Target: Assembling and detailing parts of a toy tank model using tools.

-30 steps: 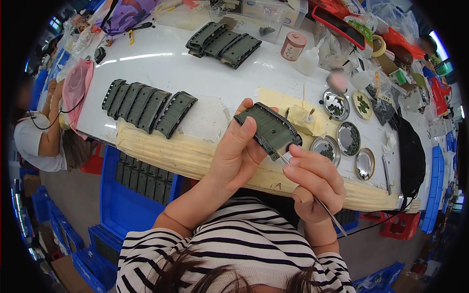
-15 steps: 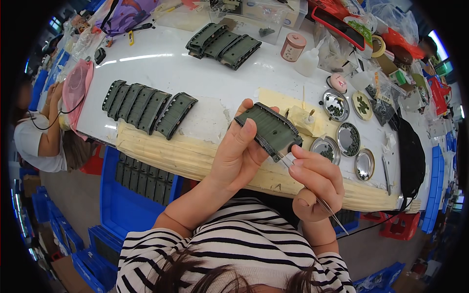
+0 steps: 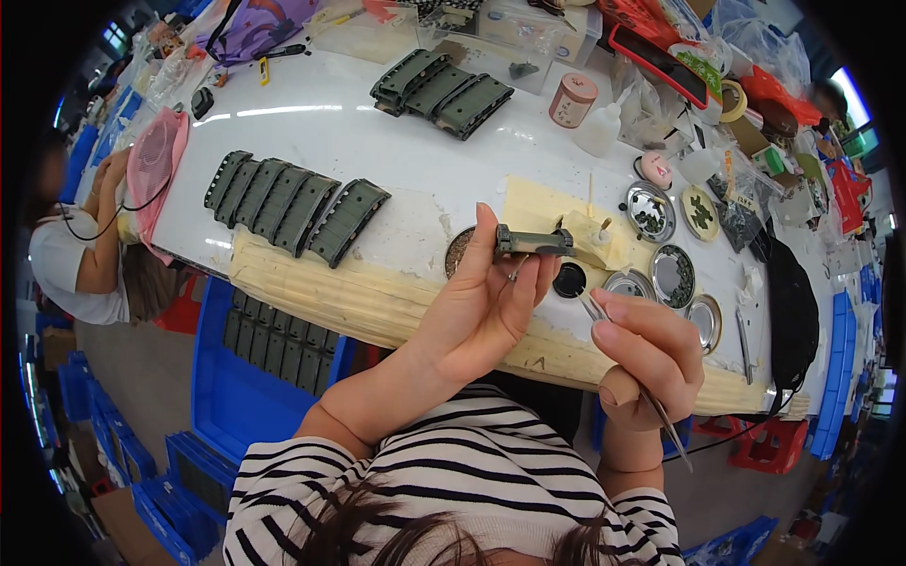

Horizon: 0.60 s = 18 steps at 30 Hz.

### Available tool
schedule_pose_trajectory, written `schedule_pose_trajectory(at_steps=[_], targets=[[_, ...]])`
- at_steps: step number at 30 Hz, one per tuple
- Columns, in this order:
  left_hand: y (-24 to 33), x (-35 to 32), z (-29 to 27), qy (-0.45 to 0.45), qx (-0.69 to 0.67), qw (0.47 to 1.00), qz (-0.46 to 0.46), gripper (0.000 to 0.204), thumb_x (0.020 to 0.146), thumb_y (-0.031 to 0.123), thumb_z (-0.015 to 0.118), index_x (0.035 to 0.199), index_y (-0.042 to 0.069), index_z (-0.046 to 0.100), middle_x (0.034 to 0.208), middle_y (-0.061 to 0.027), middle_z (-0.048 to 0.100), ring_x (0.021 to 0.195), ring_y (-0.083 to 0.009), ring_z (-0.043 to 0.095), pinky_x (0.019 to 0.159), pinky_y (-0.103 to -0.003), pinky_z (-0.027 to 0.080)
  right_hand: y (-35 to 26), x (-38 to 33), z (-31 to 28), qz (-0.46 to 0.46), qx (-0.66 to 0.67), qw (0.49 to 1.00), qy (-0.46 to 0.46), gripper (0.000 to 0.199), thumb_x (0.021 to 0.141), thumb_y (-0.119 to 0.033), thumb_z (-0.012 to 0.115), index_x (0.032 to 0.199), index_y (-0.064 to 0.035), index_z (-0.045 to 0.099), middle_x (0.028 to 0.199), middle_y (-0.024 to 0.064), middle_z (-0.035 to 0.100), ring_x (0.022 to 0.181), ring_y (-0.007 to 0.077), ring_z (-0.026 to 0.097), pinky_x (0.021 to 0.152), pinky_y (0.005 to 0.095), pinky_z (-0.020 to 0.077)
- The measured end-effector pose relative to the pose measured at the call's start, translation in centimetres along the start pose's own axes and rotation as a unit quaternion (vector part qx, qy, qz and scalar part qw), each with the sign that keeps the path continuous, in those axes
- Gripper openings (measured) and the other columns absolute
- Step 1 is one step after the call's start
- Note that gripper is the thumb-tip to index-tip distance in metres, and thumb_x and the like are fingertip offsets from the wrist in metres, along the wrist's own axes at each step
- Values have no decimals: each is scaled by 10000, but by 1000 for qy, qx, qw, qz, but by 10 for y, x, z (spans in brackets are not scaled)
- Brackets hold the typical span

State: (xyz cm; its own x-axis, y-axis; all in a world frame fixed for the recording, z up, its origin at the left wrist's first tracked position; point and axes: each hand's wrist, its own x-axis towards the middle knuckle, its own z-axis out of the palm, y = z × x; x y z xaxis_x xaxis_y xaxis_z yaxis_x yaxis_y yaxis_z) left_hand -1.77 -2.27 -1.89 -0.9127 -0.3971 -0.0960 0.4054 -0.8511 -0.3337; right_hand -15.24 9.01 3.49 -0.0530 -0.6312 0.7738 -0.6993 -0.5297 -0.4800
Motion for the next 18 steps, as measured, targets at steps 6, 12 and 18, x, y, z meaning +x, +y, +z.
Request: schedule_pose_trajectory(at_steps=[6,12,18], targets=[[0,0,0,12,-9,1000,-5,586,869,387,630,1123,-109,451,1128,-133,431,981,-235,627,822,-234,601,-1,2,-1,7,-27,999,-20,374,647,-200,778,992,-72,711,1003,101,659,873,236,663,711,303,544],[-3,0,7,66,38,997,4,497,873,408,625,1129,-5,522,1052,-85,571,946,-162,619,766,-177,589,0,2,2,3,-33,999,-20,335,716,-269,731,973,-55,702,977,115,651,870,256,666,712,316,549],[-3,1,4,41,3,999,1,553,868,394,634,1140,-60,473,1094,-132,495,954,-207,631,796,-215,598,0,3,4,7,-21,1000,-15,372,656,-200,779,998,-72,708,999,100,658,880,243,665,719,309,550]])
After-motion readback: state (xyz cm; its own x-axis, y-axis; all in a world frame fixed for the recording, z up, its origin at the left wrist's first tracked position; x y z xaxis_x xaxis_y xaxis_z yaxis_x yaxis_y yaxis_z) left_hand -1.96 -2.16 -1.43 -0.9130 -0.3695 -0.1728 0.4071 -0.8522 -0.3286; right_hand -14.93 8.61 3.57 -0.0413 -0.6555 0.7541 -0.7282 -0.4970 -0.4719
